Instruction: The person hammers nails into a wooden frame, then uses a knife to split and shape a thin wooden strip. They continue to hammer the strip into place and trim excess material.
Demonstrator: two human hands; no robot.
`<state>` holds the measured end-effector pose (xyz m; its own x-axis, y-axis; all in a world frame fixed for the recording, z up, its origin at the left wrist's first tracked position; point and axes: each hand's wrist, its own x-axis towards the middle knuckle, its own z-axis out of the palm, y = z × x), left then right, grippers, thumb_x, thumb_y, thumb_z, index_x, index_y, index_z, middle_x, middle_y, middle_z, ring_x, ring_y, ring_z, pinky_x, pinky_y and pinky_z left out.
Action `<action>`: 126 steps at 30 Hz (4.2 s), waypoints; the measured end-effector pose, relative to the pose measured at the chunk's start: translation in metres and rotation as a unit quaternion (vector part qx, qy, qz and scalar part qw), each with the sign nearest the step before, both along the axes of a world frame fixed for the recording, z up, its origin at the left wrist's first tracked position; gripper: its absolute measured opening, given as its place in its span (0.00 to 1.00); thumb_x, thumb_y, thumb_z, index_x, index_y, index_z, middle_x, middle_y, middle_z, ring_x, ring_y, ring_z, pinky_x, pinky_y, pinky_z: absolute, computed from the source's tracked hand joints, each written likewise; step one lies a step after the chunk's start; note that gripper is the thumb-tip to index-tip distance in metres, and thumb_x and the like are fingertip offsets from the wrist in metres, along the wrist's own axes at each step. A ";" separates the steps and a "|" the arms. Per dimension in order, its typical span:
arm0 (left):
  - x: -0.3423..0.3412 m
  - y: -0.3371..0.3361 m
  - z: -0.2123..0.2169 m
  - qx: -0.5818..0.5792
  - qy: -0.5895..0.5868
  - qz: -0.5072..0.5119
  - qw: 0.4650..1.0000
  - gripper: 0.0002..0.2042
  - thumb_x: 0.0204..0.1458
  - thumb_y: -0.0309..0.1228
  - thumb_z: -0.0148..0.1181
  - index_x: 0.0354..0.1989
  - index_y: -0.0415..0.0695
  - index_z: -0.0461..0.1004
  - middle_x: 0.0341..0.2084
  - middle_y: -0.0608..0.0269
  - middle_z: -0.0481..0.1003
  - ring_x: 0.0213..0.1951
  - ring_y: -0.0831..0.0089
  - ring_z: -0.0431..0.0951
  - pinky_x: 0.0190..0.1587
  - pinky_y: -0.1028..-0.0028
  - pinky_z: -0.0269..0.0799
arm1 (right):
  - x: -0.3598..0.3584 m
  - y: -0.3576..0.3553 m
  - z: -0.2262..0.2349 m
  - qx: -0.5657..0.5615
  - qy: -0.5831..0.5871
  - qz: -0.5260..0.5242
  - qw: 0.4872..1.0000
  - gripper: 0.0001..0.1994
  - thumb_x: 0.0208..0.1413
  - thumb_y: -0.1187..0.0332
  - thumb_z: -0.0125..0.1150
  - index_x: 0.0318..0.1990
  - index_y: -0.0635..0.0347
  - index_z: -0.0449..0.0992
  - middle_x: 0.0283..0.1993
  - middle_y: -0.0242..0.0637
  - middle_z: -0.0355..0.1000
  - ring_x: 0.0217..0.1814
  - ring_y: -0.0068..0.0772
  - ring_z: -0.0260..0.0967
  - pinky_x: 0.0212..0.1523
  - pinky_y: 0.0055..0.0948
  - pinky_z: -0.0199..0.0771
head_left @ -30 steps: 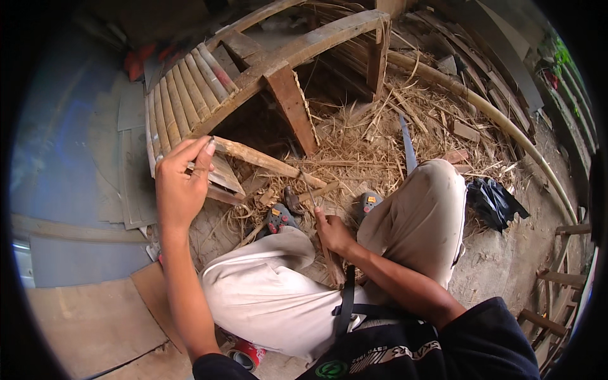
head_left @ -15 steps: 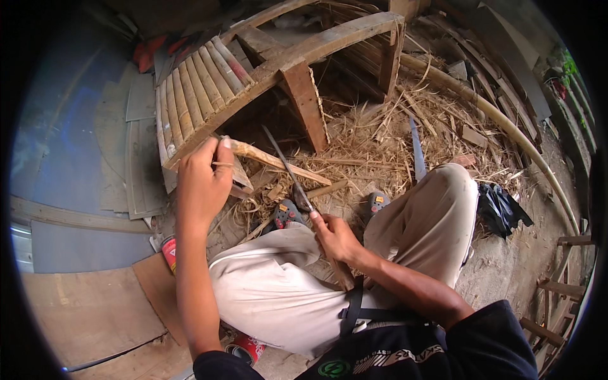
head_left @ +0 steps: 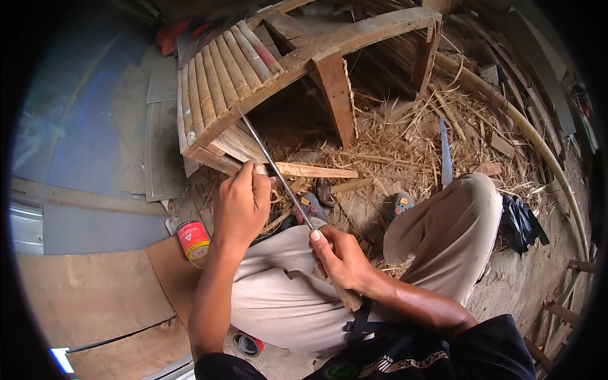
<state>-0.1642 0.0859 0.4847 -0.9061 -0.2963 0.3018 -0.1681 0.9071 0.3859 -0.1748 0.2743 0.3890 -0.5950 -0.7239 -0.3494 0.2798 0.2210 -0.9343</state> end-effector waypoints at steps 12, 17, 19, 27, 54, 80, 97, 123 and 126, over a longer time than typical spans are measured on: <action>-0.005 0.000 0.007 0.431 -0.077 0.118 0.891 0.24 0.64 0.40 0.43 0.14 0.43 0.58 0.09 0.67 0.59 0.11 0.74 0.63 0.15 0.73 0.60 | -0.003 -0.006 -0.011 -0.040 0.022 -0.003 0.999 0.24 0.70 0.50 0.46 0.36 0.68 0.69 0.19 0.28 0.64 0.18 0.18 0.62 0.20 0.25 0.65; -0.007 0.003 0.011 0.516 -0.104 0.140 0.839 0.25 0.64 0.45 0.39 0.15 0.44 0.58 0.09 0.64 0.59 0.09 0.71 0.63 0.13 0.71 0.60 | -0.007 -0.007 -0.004 -0.043 0.069 -0.025 0.996 0.24 0.70 0.51 0.47 0.36 0.69 0.71 0.18 0.31 0.64 0.18 0.20 0.63 0.20 0.29 0.64; -0.009 0.002 0.010 0.527 -0.090 0.147 0.832 0.25 0.64 0.46 0.38 0.15 0.45 0.58 0.09 0.64 0.59 0.09 0.71 0.63 0.13 0.72 0.59 | -0.011 -0.007 0.000 -0.034 0.078 -0.021 0.996 0.24 0.69 0.51 0.48 0.36 0.69 0.72 0.17 0.32 0.64 0.18 0.21 0.63 0.20 0.31 0.64; -0.003 0.001 0.011 0.562 -0.094 0.144 0.809 0.25 0.63 0.46 0.40 0.14 0.46 0.55 0.10 0.65 0.57 0.11 0.71 0.61 0.15 0.71 0.57 | -0.033 -0.011 0.001 0.036 -0.009 -0.028 0.999 0.33 0.68 0.44 0.44 0.43 0.75 0.75 0.23 0.57 0.73 0.28 0.49 0.75 0.35 0.47 0.72; 0.011 -0.009 0.002 0.532 -0.020 0.072 0.844 0.12 0.61 0.34 0.61 0.46 0.40 0.71 0.37 0.61 0.75 0.30 0.74 0.80 0.24 0.77 0.78 | -0.029 -0.017 -0.022 0.027 0.060 0.006 0.998 0.32 0.68 0.44 0.43 0.41 0.73 0.75 0.19 0.49 0.70 0.26 0.46 0.73 0.33 0.46 0.72; 0.007 -0.036 -0.007 0.516 0.009 0.024 0.856 0.08 0.63 0.35 0.58 0.41 0.43 0.71 0.45 0.63 0.72 0.42 0.74 0.76 0.34 0.71 0.79 | -0.044 -0.002 -0.061 0.123 -0.043 -0.089 0.987 0.32 0.67 0.43 0.46 0.30 0.69 0.76 0.15 0.37 0.66 0.18 0.28 0.66 0.21 0.37 0.65; -0.012 -0.039 -0.005 0.502 0.026 0.020 0.864 0.08 0.65 0.38 0.55 0.37 0.48 0.70 0.40 0.67 0.75 0.43 0.75 0.76 0.39 0.71 0.74 | -0.041 0.006 -0.112 0.099 0.130 -0.106 0.981 0.38 0.65 0.38 0.45 0.21 0.70 0.74 0.16 0.50 0.69 0.20 0.37 0.70 0.22 0.40 0.67; -0.022 -0.037 0.000 0.485 0.025 0.075 0.871 0.08 0.64 0.37 0.56 0.38 0.46 0.70 0.36 0.68 0.73 0.41 0.74 0.79 0.38 0.73 0.74 | -0.059 0.016 -0.162 0.290 0.021 -0.088 0.953 0.39 0.63 0.38 0.46 0.31 0.77 0.78 0.29 0.65 0.75 0.39 0.63 0.77 0.40 0.50 0.75; -0.026 -0.035 0.000 0.486 0.014 0.007 0.874 0.07 0.64 0.36 0.56 0.40 0.45 0.70 0.38 0.66 0.74 0.43 0.71 0.79 0.38 0.72 0.76 | -0.058 0.014 -0.180 0.266 0.079 -0.118 0.953 0.41 0.62 0.35 0.44 0.27 0.75 0.79 0.26 0.62 0.75 0.36 0.60 0.78 0.40 0.49 0.74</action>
<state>-0.1901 0.0504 0.4844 -0.8969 -0.4357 -0.0754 -0.1538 0.1475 0.9770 -0.2330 0.2888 0.2093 -0.7949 -0.3088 -0.5223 0.2451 0.6240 -0.7420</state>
